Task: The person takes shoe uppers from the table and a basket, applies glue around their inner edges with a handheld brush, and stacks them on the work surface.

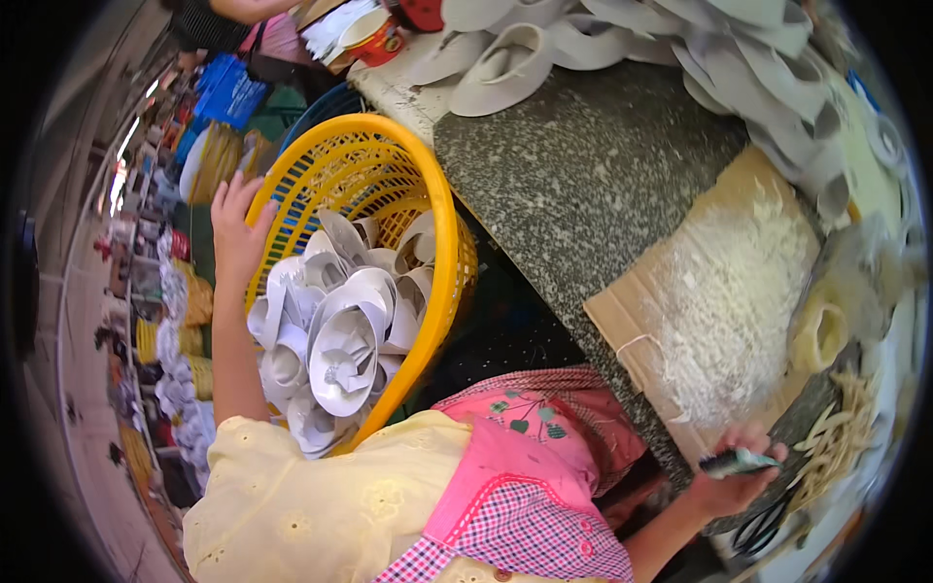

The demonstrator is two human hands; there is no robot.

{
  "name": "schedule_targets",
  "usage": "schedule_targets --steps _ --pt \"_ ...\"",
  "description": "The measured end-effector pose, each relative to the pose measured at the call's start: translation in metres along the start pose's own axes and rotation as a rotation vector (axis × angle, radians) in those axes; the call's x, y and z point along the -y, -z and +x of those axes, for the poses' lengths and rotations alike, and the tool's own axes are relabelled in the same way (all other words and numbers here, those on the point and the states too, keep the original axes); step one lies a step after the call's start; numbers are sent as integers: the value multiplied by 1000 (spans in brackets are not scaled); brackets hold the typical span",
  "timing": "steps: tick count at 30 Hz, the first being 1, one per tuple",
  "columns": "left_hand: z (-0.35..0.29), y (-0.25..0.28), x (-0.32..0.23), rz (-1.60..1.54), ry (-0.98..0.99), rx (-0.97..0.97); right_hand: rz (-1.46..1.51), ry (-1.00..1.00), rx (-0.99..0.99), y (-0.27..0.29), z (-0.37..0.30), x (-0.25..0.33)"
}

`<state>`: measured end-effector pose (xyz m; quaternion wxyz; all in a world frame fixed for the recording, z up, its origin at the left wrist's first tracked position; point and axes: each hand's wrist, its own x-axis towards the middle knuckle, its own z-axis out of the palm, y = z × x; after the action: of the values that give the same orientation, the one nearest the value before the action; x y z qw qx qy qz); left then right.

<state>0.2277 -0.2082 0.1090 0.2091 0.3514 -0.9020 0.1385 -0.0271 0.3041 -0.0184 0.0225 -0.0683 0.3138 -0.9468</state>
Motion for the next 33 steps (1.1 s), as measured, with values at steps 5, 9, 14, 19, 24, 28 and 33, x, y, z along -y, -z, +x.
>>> schedule_targets --steps 5,9,14,19,24,28,33 --pt "-71 -20 5 -97 129 414 139 -194 490 -61 14 -13" --pt "-62 -38 -21 -127 128 518 -827 218 435 -127 18 -2" --pt "-43 -49 -27 -51 97 672 -1236 637 1365 -246 11 10" --pt "-76 -44 -1 -144 97 507 -1410 1076 1593 -325 -26 42" --pt "-100 -42 23 -132 239 520 -1350 1494 1434 -329 -17 61" --pt "-121 -31 36 -146 346 653 -1598 1815 1253 -317 -2 70" --pt "-141 9 39 -80 326 949 -1539 1511 965 -312 -11 74"
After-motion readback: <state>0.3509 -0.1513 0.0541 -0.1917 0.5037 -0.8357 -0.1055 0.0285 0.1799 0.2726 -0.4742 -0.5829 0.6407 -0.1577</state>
